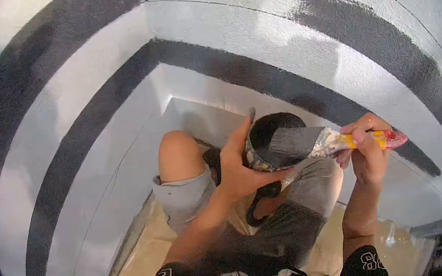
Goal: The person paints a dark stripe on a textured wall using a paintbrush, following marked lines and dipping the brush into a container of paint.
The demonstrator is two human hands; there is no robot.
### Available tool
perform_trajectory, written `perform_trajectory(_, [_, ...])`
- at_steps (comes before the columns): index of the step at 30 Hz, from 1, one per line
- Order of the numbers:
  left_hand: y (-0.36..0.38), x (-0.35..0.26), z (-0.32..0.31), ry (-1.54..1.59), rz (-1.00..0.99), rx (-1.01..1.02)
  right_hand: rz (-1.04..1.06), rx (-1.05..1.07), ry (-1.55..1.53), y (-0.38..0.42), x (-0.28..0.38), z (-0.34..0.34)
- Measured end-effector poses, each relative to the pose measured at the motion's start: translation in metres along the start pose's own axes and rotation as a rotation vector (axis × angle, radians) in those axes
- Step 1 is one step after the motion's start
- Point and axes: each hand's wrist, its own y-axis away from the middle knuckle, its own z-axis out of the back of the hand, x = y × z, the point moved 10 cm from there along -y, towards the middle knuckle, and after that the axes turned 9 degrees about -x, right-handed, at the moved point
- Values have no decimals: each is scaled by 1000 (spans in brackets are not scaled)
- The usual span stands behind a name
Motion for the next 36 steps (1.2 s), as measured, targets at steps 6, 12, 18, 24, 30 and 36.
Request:
perform_trajectory(6, [-24, -33, 25, -56, 17, -116, -5, 139, -177, -15, -14, -20])
perform_trajectory(12, [-86, -21, 44, 84, 152, -51, 276, 251, 19, -45, 16, -48])
perform_trajectory(18, [-146, 9, 57, 120, 10, 109, 287, 333, 251, -108, 69, -100])
perform_trajectory(24, [-163, 22, 77, 143, -153, -54, 439, 576, 696, -123, 101, -179])
perform_trajectory(30, [-157, 5, 83, 49, -206, -103, 428, 481, 851, -128, 111, -187])
perform_trajectory(36, [-136, 38, 94, 59, -109, -161, 529, 401, 842, -151, 140, -158])
